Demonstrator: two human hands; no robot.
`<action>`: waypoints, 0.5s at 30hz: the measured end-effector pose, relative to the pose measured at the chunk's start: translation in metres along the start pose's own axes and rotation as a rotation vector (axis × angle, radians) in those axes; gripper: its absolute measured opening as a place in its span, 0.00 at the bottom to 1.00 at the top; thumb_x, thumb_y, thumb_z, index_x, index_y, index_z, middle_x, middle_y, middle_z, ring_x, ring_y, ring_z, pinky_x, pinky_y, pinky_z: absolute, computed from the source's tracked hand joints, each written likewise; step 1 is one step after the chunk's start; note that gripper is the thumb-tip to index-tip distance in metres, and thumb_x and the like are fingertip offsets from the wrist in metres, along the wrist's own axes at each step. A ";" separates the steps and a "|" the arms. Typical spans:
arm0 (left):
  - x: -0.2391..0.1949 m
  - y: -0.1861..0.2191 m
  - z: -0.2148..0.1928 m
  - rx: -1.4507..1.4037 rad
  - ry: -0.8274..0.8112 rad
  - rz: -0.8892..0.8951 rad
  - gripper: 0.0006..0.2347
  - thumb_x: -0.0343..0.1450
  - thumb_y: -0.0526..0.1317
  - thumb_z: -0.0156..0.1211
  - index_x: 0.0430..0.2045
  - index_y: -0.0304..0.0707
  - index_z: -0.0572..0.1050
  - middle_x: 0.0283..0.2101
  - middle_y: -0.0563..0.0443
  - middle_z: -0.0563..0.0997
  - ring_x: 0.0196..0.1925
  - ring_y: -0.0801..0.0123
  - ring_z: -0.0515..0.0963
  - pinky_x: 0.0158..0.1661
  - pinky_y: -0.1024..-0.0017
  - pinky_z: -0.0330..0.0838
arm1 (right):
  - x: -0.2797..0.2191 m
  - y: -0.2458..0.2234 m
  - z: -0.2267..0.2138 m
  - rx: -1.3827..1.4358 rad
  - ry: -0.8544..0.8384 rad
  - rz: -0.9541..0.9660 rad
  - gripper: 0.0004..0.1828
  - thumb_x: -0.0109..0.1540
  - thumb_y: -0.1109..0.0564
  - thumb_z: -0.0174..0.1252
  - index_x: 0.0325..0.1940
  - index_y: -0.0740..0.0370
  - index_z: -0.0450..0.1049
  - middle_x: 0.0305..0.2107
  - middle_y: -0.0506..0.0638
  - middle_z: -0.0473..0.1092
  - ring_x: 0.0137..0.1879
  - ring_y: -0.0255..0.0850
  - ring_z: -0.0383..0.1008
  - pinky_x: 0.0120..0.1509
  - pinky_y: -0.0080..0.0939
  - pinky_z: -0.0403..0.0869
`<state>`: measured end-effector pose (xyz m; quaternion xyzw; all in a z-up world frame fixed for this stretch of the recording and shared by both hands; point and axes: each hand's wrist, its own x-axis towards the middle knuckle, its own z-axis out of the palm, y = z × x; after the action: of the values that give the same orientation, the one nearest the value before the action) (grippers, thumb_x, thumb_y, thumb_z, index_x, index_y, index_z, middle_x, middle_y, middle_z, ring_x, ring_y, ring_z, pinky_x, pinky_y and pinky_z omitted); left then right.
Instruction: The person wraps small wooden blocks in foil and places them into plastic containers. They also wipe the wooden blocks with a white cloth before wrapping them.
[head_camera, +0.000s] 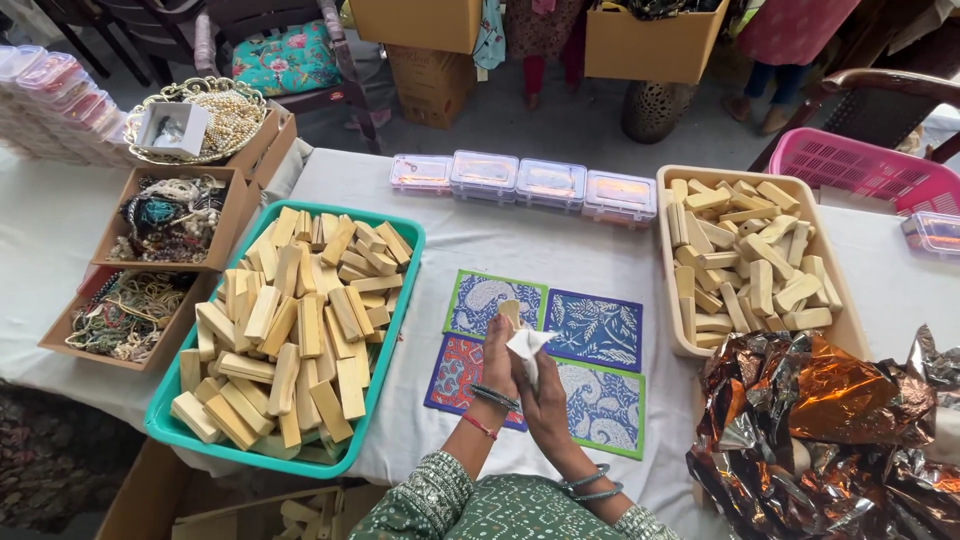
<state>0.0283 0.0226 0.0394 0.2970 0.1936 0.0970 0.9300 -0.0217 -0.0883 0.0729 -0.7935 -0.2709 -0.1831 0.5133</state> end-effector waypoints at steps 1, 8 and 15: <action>0.000 0.001 0.005 0.000 -0.001 -0.002 0.16 0.79 0.50 0.50 0.54 0.40 0.69 0.46 0.49 0.76 0.47 0.66 0.78 0.46 0.66 0.76 | 0.000 0.008 0.001 -0.002 0.001 0.001 0.27 0.66 0.60 0.55 0.69 0.72 0.62 0.57 0.70 0.68 0.61 0.63 0.72 0.62 0.51 0.71; -0.003 0.037 0.005 0.185 -0.029 -0.045 0.15 0.75 0.47 0.54 0.50 0.38 0.74 0.43 0.48 0.84 0.40 0.71 0.83 0.40 0.72 0.80 | 0.016 0.079 -0.023 0.626 -0.024 0.590 0.17 0.62 0.59 0.60 0.55 0.67 0.73 0.35 0.52 0.76 0.33 0.37 0.74 0.34 0.40 0.75; -0.005 0.019 -0.022 0.596 -0.332 -0.295 0.12 0.74 0.43 0.62 0.43 0.31 0.73 0.34 0.44 0.83 0.30 0.70 0.83 0.32 0.72 0.82 | 0.054 0.108 -0.045 0.703 0.309 0.752 0.14 0.67 0.55 0.58 0.54 0.63 0.74 0.38 0.49 0.76 0.36 0.33 0.75 0.35 0.35 0.73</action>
<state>0.0135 0.0483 0.0356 0.5352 0.1008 -0.1479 0.8255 0.0869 -0.1515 0.0443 -0.5800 0.0659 0.0006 0.8120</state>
